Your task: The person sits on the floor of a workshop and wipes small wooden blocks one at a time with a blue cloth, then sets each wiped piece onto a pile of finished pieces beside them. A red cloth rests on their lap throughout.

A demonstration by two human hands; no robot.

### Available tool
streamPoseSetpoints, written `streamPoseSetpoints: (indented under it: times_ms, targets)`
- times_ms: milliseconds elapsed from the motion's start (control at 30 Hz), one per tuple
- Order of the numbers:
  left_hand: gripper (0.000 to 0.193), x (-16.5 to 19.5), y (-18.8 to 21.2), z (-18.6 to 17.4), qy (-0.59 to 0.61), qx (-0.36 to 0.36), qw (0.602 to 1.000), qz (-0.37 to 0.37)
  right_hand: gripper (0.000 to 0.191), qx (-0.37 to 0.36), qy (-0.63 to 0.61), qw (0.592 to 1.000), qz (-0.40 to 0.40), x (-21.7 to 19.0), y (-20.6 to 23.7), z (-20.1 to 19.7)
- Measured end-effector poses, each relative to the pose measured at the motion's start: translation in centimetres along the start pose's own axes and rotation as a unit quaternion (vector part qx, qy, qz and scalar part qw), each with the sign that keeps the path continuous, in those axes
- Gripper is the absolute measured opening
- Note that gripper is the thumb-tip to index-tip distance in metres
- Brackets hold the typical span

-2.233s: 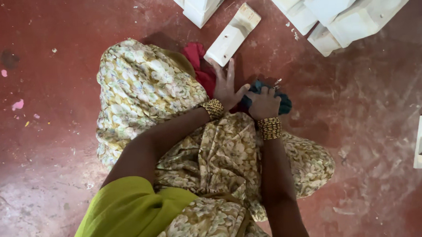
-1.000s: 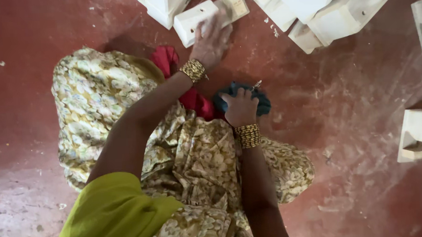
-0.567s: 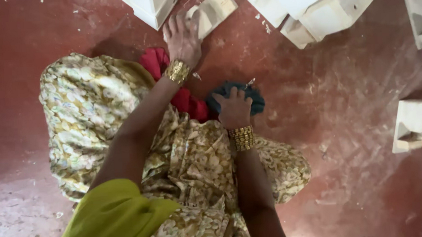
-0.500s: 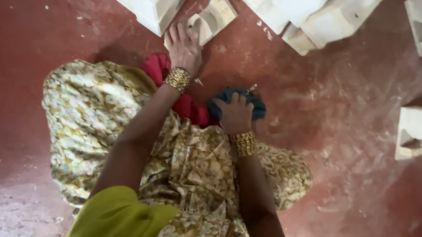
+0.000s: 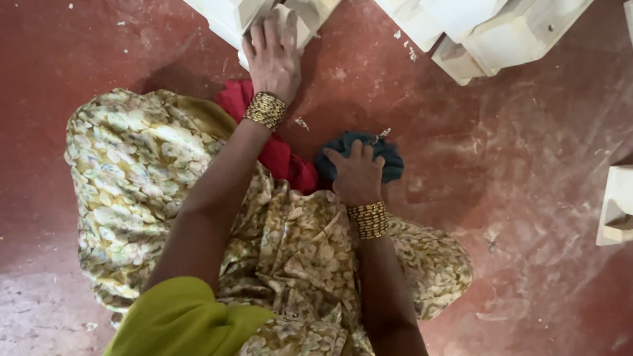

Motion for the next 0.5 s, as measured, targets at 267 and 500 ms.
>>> streamPoseSetpoints:
  times_ms: [267, 500]
  targets:
    - [0.028, 3.0, -0.3, -5.2, 0.161, 0.108, 0.964, 0.181, 0.057, 0.028, 0.017, 0.999, -0.014, -0.6, -0.2, -1.1]
    - [0.034, 2.6, 0.0, -4.3, 0.153, 0.079, 0.972, 0.161, 0.053, -0.042, -0.026, 0.999, 0.021, -0.5, -0.3, 0.3]
Point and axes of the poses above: each hand's wrist, its own y-axis away from the middle knuckle, its own z-axis out of the palm, x = y × z, the point moved 10 cm from there along -y, towards the middle knuckle, and after that the axes turned 7 degrees about y, right-handed, at the moved point
